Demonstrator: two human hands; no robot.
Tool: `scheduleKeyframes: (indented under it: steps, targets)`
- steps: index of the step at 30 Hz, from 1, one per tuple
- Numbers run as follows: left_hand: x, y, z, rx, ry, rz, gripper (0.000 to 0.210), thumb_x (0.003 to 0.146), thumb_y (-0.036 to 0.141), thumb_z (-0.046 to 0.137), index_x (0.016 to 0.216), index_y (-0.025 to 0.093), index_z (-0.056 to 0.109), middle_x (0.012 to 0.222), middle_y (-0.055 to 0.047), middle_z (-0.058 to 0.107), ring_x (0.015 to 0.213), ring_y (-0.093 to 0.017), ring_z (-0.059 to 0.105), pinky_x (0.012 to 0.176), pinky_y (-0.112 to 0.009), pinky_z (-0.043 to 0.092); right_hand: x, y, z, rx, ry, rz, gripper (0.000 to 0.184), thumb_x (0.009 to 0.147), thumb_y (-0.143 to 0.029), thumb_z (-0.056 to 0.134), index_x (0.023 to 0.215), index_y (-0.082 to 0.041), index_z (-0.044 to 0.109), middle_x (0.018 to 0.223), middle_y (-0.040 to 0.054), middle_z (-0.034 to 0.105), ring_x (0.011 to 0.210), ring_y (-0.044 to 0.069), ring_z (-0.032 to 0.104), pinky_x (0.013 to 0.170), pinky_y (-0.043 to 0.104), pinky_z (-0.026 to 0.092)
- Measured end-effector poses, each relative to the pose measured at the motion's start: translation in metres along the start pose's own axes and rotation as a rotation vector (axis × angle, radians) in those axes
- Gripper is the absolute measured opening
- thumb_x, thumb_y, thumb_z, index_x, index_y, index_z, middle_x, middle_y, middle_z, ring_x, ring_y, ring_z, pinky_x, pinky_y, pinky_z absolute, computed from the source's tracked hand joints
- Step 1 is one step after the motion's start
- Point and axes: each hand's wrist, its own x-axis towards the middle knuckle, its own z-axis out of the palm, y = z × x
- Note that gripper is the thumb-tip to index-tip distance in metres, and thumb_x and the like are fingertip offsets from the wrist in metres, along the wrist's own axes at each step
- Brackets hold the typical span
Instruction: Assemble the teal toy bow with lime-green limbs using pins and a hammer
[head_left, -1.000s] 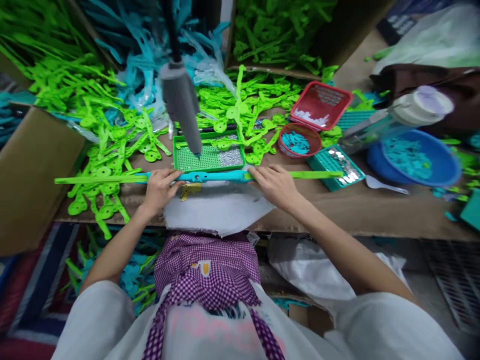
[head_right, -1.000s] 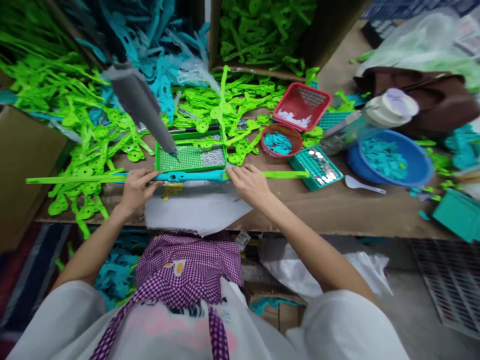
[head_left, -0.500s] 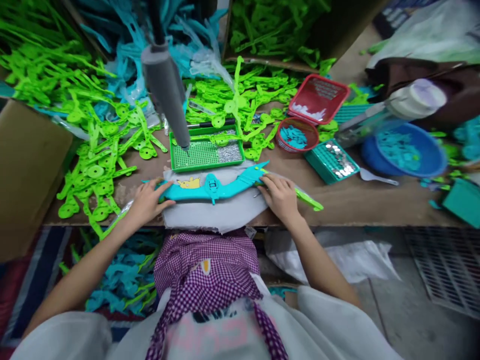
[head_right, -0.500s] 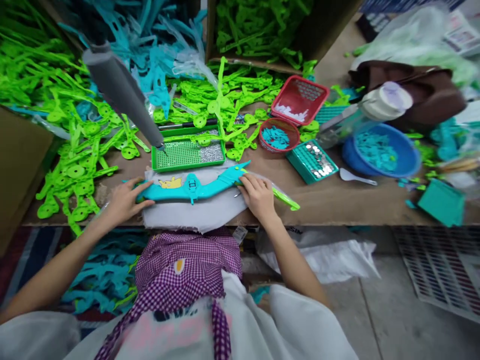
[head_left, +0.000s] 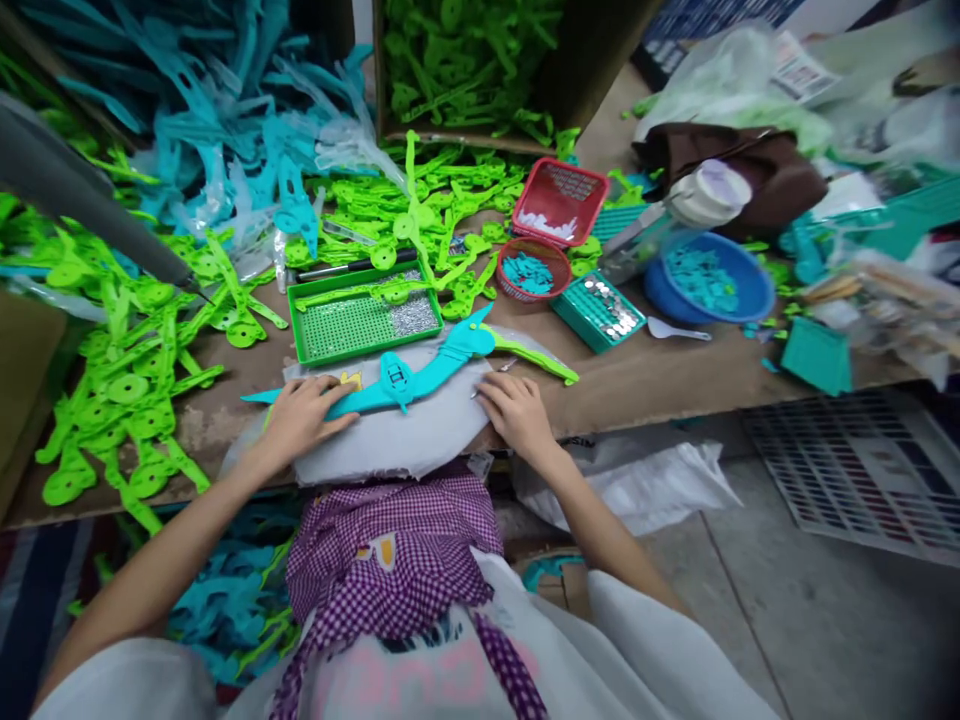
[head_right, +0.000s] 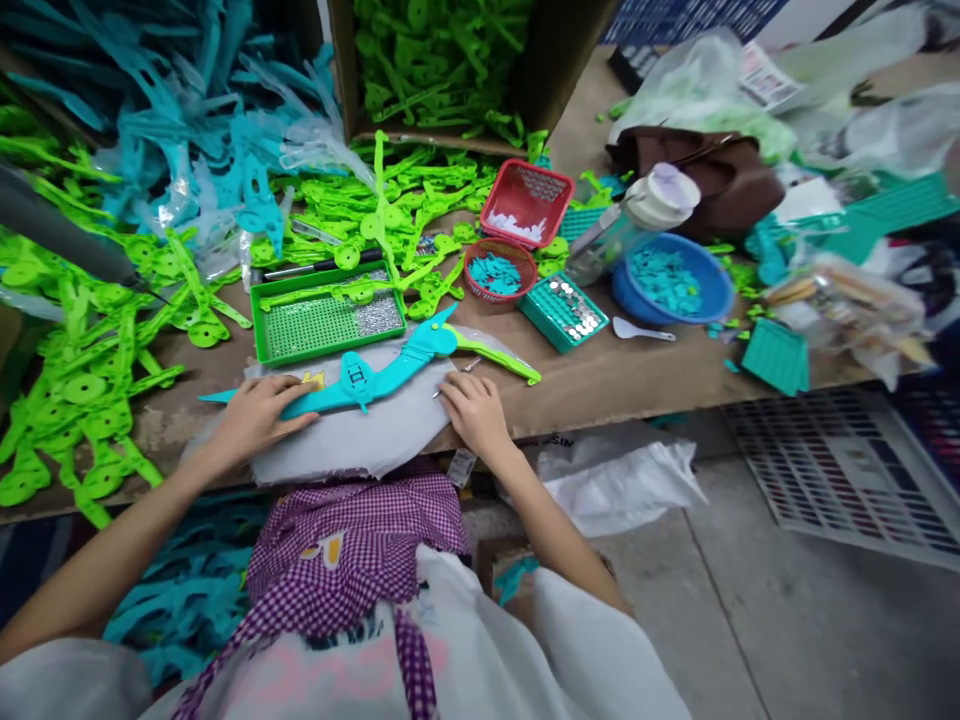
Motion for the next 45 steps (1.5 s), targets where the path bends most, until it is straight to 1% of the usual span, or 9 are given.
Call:
scheduleKeyframes:
  steps: [6, 12, 15, 21, 27, 31, 37, 40, 45]
  targets:
    - [0.014, 0.02, 0.012, 0.014, 0.02, 0.057, 0.053, 0.095, 0.043, 0.052, 0.141, 0.018, 0.05, 0.124, -0.015, 0.062, 0.109, -0.029, 0.061, 0.09, -0.04, 0.048, -0.008, 0.024, -0.003, -0.063, -0.121, -0.053, 0.025, 0.098, -0.022, 0.041, 0.104, -0.02, 0.066, 0.109, 0.0093, 0.072, 0.101, 0.022, 0.063, 0.091, 0.037, 0.04]
    - [0.016, 0.035, 0.018, 0.041, 0.127, 0.007, 0.045, 0.095, 0.04, 0.051, 0.135, 0.021, 0.058, 0.119, -0.015, 0.066, 0.106, -0.029, 0.063, 0.088, -0.041, 0.049, -0.015, 0.058, -0.021, -0.167, 0.058, 0.018, 0.028, 0.093, -0.014, 0.039, 0.104, -0.019, 0.065, 0.107, 0.0132, 0.07, 0.099, 0.025, 0.061, 0.086, 0.039, 0.04]
    - [0.014, 0.047, 0.024, 0.075, 0.196, -0.067, 0.046, 0.095, 0.035, 0.048, 0.137, 0.019, 0.057, 0.122, -0.017, 0.067, 0.112, -0.031, 0.062, 0.098, -0.047, 0.043, -0.001, 0.04, -0.035, -0.035, 0.234, 0.189, 0.029, 0.094, -0.016, 0.038, 0.109, -0.022, 0.061, 0.104, 0.0116, 0.069, 0.096, 0.025, 0.062, 0.085, 0.042, 0.043]
    - [0.015, 0.059, 0.04, 0.129, 0.401, -0.07, 0.048, 0.092, 0.033, 0.052, 0.139, 0.02, 0.054, 0.121, -0.016, 0.069, 0.11, -0.031, 0.064, 0.101, -0.049, 0.039, 0.079, -0.048, -0.052, 0.448, 0.668, 0.458, 0.021, 0.1, -0.035, 0.036, 0.107, -0.026, 0.054, 0.098, 0.0067, 0.066, 0.091, 0.02, 0.063, 0.081, 0.034, 0.05]
    - [0.017, 0.054, 0.045, 0.172, 0.504, -0.008, 0.046, 0.093, 0.034, 0.054, 0.137, 0.022, 0.056, 0.117, -0.015, 0.071, 0.105, -0.031, 0.067, 0.098, -0.05, 0.041, 0.137, -0.083, -0.045, 0.775, 0.612, 0.416, 0.022, 0.097, -0.035, 0.039, 0.105, -0.023, 0.056, 0.096, 0.007, 0.068, 0.085, 0.02, 0.064, 0.075, 0.032, 0.052]
    - [0.015, 0.054, 0.045, 0.191, 0.499, -0.023, 0.045, 0.094, 0.039, 0.056, 0.134, 0.017, 0.059, 0.118, -0.017, 0.07, 0.106, -0.031, 0.067, 0.094, -0.049, 0.043, 0.119, -0.036, -0.039, 0.6, 0.582, 0.403, 0.022, 0.095, -0.035, 0.045, 0.099, -0.021, 0.062, 0.098, 0.0091, 0.071, 0.092, 0.022, 0.065, 0.083, 0.035, 0.051]
    - [0.015, 0.05, 0.047, 0.123, 0.448, -0.071, 0.041, 0.095, 0.043, 0.055, 0.129, 0.023, 0.064, 0.114, -0.014, 0.072, 0.104, -0.028, 0.067, 0.091, -0.043, 0.044, 0.08, 0.063, -0.017, 0.243, 0.243, 0.537, 0.022, 0.088, -0.021, 0.048, 0.098, -0.017, 0.067, 0.099, 0.0127, 0.073, 0.09, 0.025, 0.066, 0.084, 0.038, 0.05]
    - [0.015, 0.049, 0.049, 0.098, 0.468, -0.083, 0.043, 0.094, 0.047, 0.055, 0.125, 0.019, 0.067, 0.113, -0.015, 0.072, 0.102, -0.028, 0.068, 0.09, -0.041, 0.043, 0.081, 0.073, -0.013, 0.143, 0.104, 0.481, 0.023, 0.088, -0.02, 0.05, 0.092, -0.017, 0.072, 0.11, 0.0146, 0.071, 0.103, 0.028, 0.064, 0.093, 0.043, 0.048]
    - [0.015, 0.049, 0.051, 0.104, 0.501, -0.05, 0.042, 0.094, 0.045, 0.058, 0.124, 0.016, 0.067, 0.112, -0.015, 0.073, 0.101, -0.027, 0.068, 0.09, -0.039, 0.042, 0.098, 0.048, -0.019, 0.317, 0.289, 0.327, 0.033, 0.095, -0.038, 0.045, 0.104, -0.02, 0.071, 0.117, 0.0118, 0.068, 0.111, 0.025, 0.062, 0.097, 0.041, 0.049]
